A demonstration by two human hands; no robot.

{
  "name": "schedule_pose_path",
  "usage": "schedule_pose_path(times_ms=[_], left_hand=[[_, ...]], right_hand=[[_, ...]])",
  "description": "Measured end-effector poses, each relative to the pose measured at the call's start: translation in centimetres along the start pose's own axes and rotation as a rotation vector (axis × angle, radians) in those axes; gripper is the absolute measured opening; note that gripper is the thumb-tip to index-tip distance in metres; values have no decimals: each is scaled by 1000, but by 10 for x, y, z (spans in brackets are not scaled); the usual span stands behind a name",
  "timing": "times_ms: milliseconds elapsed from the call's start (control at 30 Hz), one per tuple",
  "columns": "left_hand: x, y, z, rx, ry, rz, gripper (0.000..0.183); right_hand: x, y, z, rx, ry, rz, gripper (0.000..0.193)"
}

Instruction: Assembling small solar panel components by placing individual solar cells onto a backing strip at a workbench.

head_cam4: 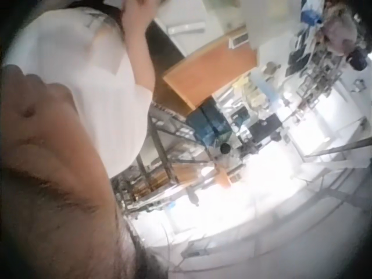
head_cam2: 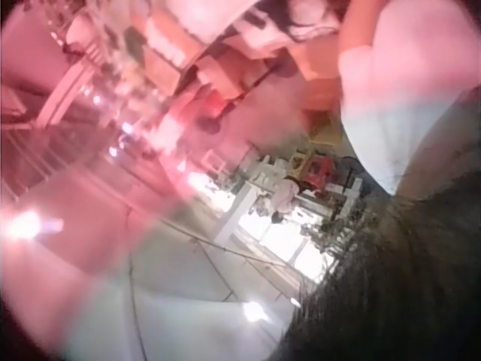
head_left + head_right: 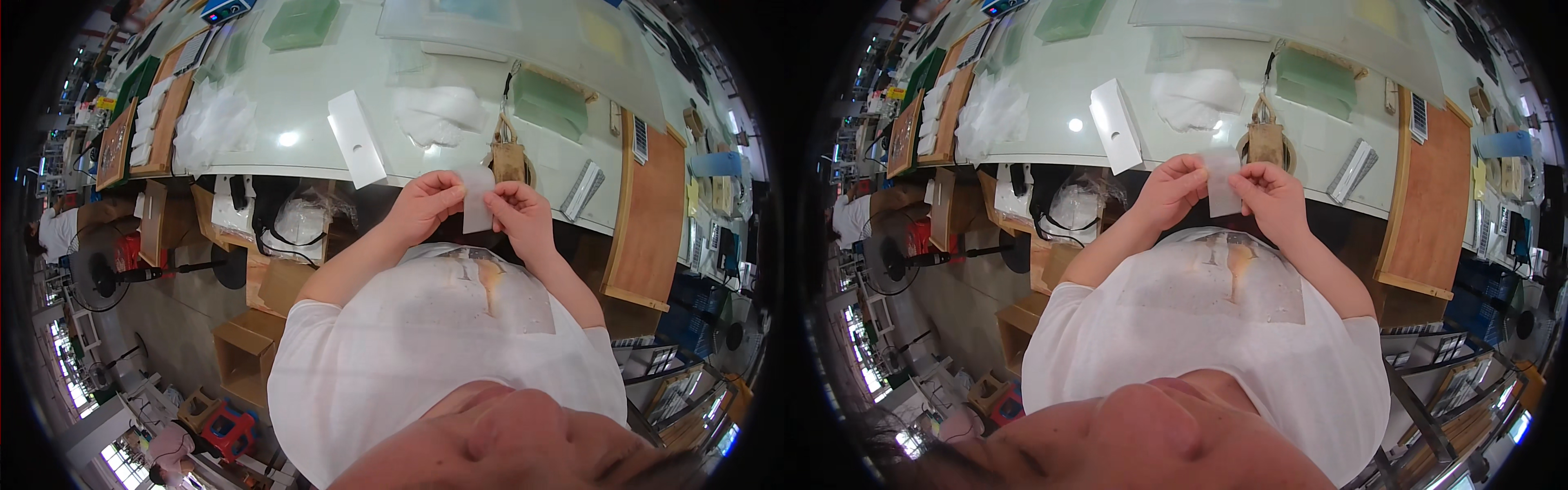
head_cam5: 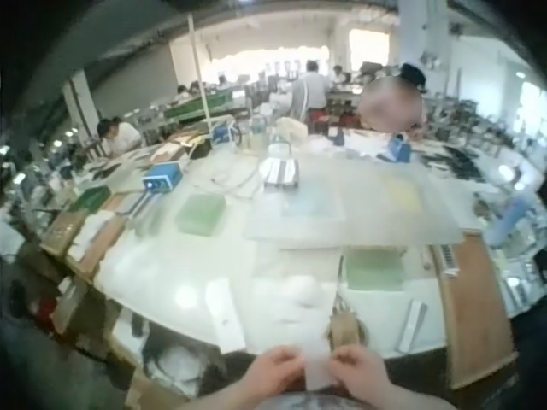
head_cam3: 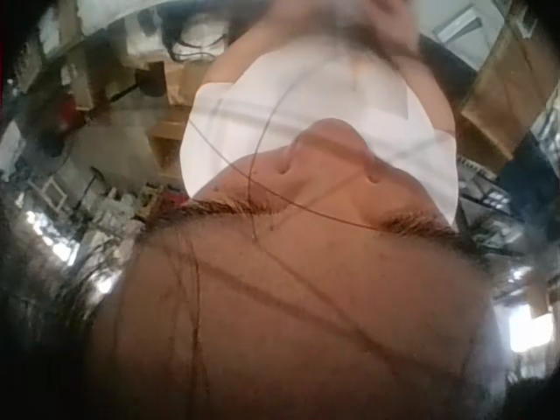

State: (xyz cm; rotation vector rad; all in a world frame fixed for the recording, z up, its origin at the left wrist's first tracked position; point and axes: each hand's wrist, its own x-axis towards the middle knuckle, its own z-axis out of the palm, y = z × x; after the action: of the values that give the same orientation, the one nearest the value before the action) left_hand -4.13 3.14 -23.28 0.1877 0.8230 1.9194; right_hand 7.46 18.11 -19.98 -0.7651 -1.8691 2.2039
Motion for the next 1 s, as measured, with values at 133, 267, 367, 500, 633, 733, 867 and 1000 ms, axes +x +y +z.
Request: schedule_pose_path(times_ms=[133, 267, 367, 500, 633, 733, 867, 1000], left_hand=[[-2, -5, -9, -13, -36, -38, 4], [-3, -5, -5, -22, -64, -14, 6], [-5, -3, -3, -60, -97, -15, 7], [-7, -5, -4, -16, -41, -43, 7], [-7, -9, -14, 237, -82, 95, 8], [-11, -7, -14, 376, -121, 188, 7], [-12, -8, -14, 496, -173, 371, 7], [-16, 1, 2, 727, -173, 441, 7]], right_hand=[[-5, -5, 2, 75, 17, 107, 11], [-7, -4, -1, 112, 14, 60, 10], [-8, -4, -2, 74, -21, 78, 9], [-11, 1, -3, 47, -46, 67, 9], [-11, 2, -5, 42, -29, 21, 10], [-11, 6, -7, 24, -31, -6, 11], [-15, 6, -2, 52, 42, -64, 12], [-15, 5, -4, -278, 127, -545, 18]])
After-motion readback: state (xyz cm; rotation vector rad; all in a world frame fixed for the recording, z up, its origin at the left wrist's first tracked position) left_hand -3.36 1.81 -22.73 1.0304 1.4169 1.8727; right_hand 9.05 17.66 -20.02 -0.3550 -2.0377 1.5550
